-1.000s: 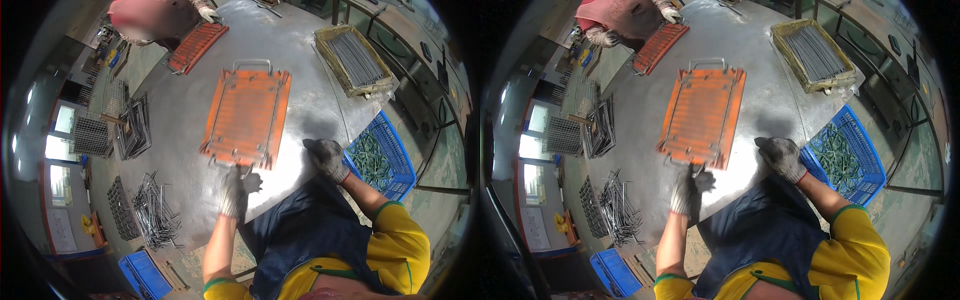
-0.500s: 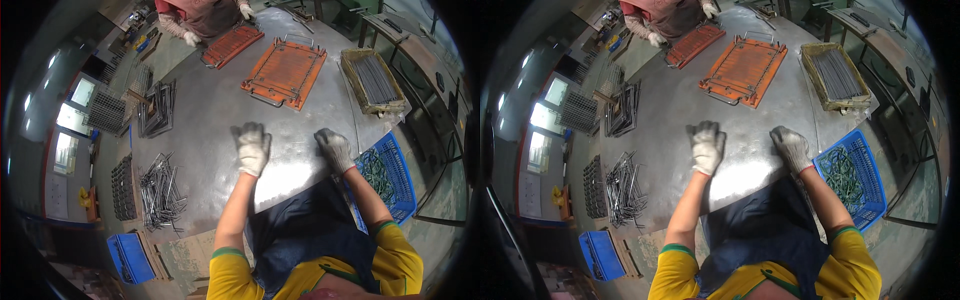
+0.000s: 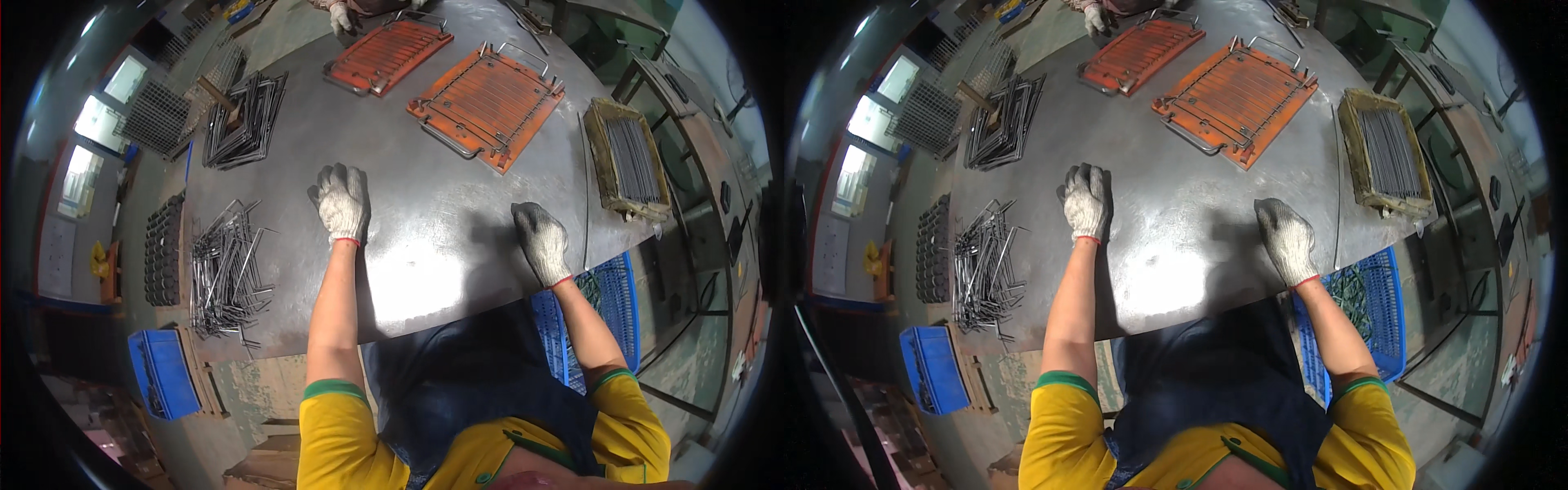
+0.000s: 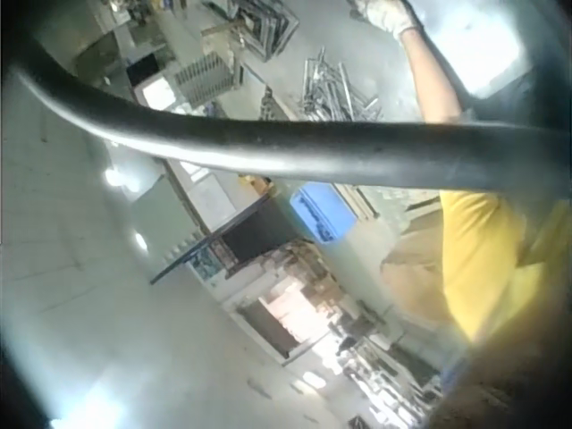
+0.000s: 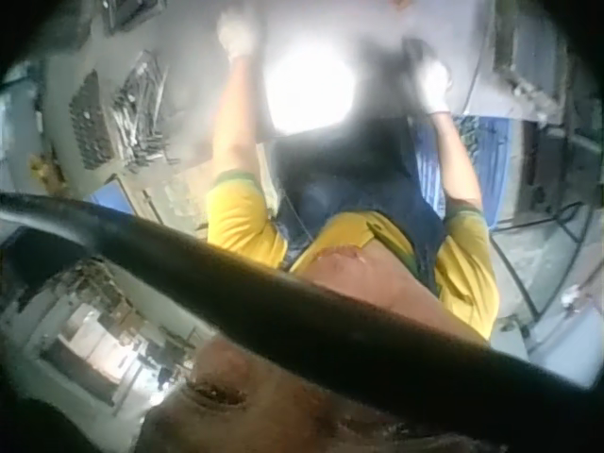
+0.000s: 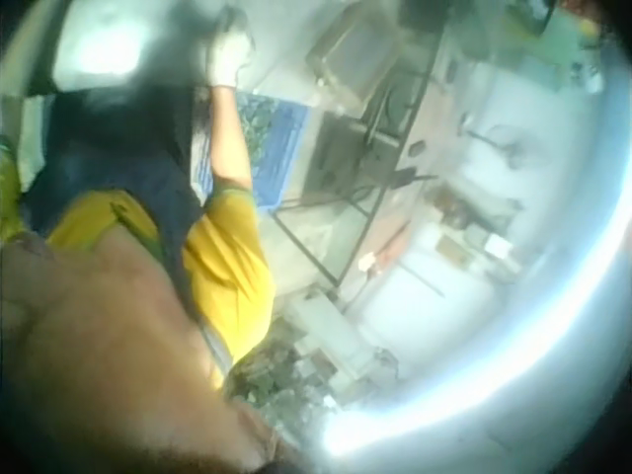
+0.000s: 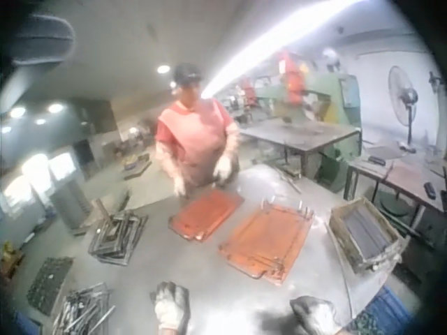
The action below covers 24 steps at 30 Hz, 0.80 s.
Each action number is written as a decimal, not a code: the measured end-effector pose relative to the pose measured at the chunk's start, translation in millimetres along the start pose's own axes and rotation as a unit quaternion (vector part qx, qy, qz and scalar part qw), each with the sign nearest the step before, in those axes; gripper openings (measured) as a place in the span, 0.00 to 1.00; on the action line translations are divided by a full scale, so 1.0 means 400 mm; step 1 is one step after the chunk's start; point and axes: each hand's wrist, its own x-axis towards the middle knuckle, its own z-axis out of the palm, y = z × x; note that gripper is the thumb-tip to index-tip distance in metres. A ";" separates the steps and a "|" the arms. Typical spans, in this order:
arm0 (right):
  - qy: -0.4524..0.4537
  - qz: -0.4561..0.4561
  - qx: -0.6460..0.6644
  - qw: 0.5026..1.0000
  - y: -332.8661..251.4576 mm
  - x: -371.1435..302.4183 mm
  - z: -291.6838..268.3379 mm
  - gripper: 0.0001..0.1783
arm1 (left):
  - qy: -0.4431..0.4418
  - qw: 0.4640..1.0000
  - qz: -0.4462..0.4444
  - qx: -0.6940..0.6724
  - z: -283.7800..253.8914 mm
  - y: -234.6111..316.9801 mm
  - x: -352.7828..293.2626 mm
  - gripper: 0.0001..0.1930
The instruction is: The person assembles metal frames by inserting metal rods into slots on an orange jig. They repeatedly pick up rods from a pile, place them into the jig, and adjust them to fit. The person works at a metal table in a workshop environment.
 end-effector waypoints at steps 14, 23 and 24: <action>-0.001 0.090 0.093 0.992 -0.069 0.015 -0.037 0.12 | -0.041 0.929 -0.343 -0.133 0.121 0.071 0.184 0.44; 0.072 -0.064 -0.001 0.995 0.018 0.001 0.003 0.14 | -0.147 0.981 -0.130 0.001 0.050 -0.148 0.053 0.16; 0.111 -0.170 -0.098 0.974 0.047 -0.009 0.013 0.14 | -0.142 0.989 -0.049 0.013 -0.002 -0.124 0.024 0.13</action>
